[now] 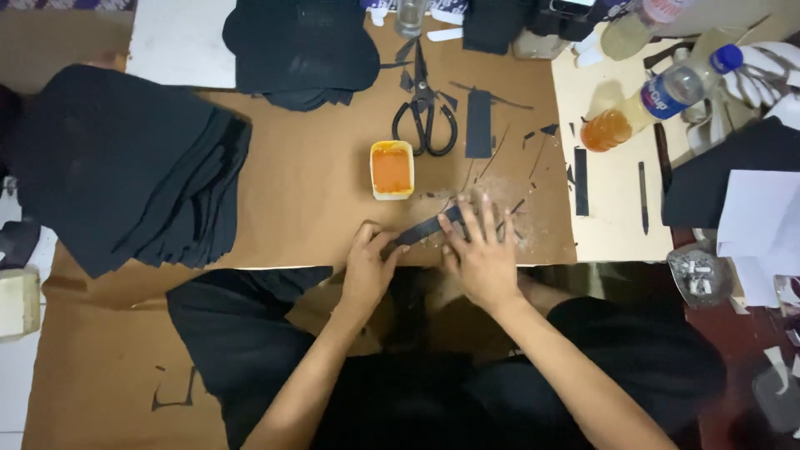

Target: Applying adhesive to the edges of leather shoe components and folding them over to create finished edges.

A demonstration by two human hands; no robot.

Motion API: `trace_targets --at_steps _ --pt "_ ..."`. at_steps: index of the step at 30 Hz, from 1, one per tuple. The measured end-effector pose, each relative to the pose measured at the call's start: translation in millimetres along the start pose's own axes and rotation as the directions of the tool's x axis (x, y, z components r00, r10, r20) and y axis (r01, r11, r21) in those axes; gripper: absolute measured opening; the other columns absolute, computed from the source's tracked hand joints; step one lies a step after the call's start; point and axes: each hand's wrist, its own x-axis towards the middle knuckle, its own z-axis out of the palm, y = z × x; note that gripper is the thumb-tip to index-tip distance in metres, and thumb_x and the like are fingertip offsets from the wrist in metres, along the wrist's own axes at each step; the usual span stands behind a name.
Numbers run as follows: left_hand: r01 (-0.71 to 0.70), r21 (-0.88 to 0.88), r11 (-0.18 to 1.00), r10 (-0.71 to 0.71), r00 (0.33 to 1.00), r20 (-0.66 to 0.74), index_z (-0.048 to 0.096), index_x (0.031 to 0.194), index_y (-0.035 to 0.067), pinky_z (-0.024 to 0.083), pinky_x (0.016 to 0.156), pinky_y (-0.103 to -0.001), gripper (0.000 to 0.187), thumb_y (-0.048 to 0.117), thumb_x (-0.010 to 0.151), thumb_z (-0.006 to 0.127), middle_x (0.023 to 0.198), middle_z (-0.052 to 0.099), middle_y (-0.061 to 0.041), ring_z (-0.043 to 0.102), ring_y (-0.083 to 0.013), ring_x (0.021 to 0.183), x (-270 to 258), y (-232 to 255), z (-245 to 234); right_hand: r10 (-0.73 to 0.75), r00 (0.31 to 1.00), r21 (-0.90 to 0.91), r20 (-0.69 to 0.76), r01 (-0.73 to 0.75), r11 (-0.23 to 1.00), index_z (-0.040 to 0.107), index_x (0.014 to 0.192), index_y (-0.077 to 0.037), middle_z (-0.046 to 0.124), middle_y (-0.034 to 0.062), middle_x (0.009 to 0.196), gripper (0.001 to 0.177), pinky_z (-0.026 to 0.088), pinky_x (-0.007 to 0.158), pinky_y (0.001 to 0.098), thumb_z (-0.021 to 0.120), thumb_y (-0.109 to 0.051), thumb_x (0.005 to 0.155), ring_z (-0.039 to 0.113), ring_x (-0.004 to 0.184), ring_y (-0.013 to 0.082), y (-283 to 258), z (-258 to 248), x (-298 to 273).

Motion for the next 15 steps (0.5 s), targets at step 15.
trace_targets --at_steps 15 --pt "0.0 0.007 1.0 0.0 0.999 -0.036 0.073 0.106 0.009 0.06 0.084 -0.038 0.026 0.025 0.088 0.082 0.102 0.063 -0.008 0.068 -0.0281 0.093 1 -10 2 0.061 0.998 0.199 -0.033 -0.053 0.979 0.078 0.096 -0.019 0.055 0.0165 0.141 0.04 0.028 0.11 0.0662 0.056 -0.052 0.094 0.037 0.149 0.0404 9 -23 48"
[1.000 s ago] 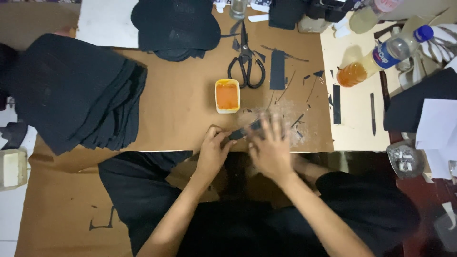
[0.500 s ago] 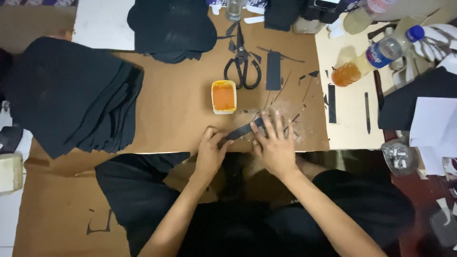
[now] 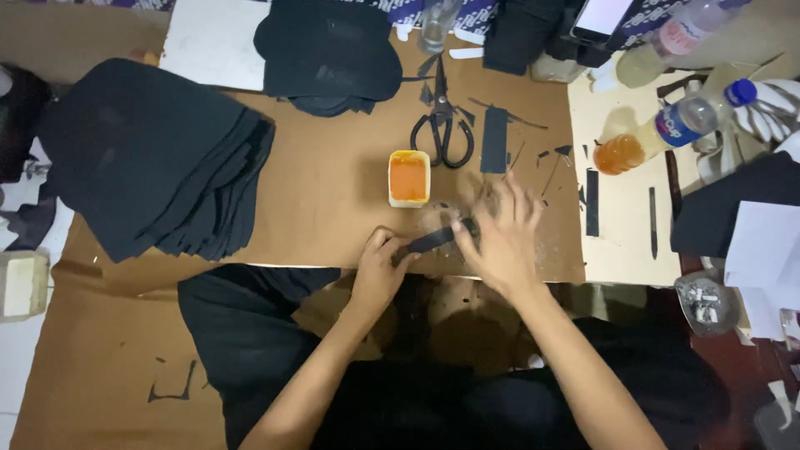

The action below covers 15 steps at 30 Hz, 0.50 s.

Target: Applying adhesive to the edges of leather shoe components and folding them over to create finished edges.

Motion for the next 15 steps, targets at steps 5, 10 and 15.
trace_targets --at_steps 5,10,15 --pt "0.002 0.008 1.0 -0.003 1.0 0.014 0.071 0.105 0.007 0.06 0.08 -0.036 0.029 0.028 0.088 0.082 0.101 0.062 -0.008 0.068 -0.0271 0.093 2 3 -1 -0.175 0.977 -0.021 -0.126 0.174 0.985 0.077 0.117 -0.024 0.039 0.0202 0.16 0.056 0.02 0.112 0.066 0.056 -0.07 0.094 0.023 0.152 0.0478 -21 21 56" --pt "-0.035 -0.016 0.999 0.035 0.999 0.025 0.069 0.107 0.008 0.06 0.079 -0.037 0.026 0.022 0.088 0.081 0.098 0.061 -0.008 0.067 -0.0281 0.092 2 20 -20 -0.071 0.969 0.037 0.236 0.064 0.997 0.077 0.115 -0.028 0.029 0.01 0.169 0.067 0.014 0.119 0.0602 0.036 -0.077 0.096 0.016 0.156 0.0409 -49 22 83" --pt "-0.05 -0.074 0.996 0.051 0.999 0.01 0.069 0.102 0.004 0.06 0.078 -0.039 0.02 0.019 0.091 0.078 0.09 0.062 -0.011 0.068 -0.0317 0.09 2 16 -21 -0.112 0.986 0.084 -0.119 0.123 0.989 0.08 0.094 -0.022 0.044 0.0108 0.158 0.048 0.024 0.112 0.0557 0.049 -0.057 0.102 0.031 0.149 0.0375 -46 19 64"
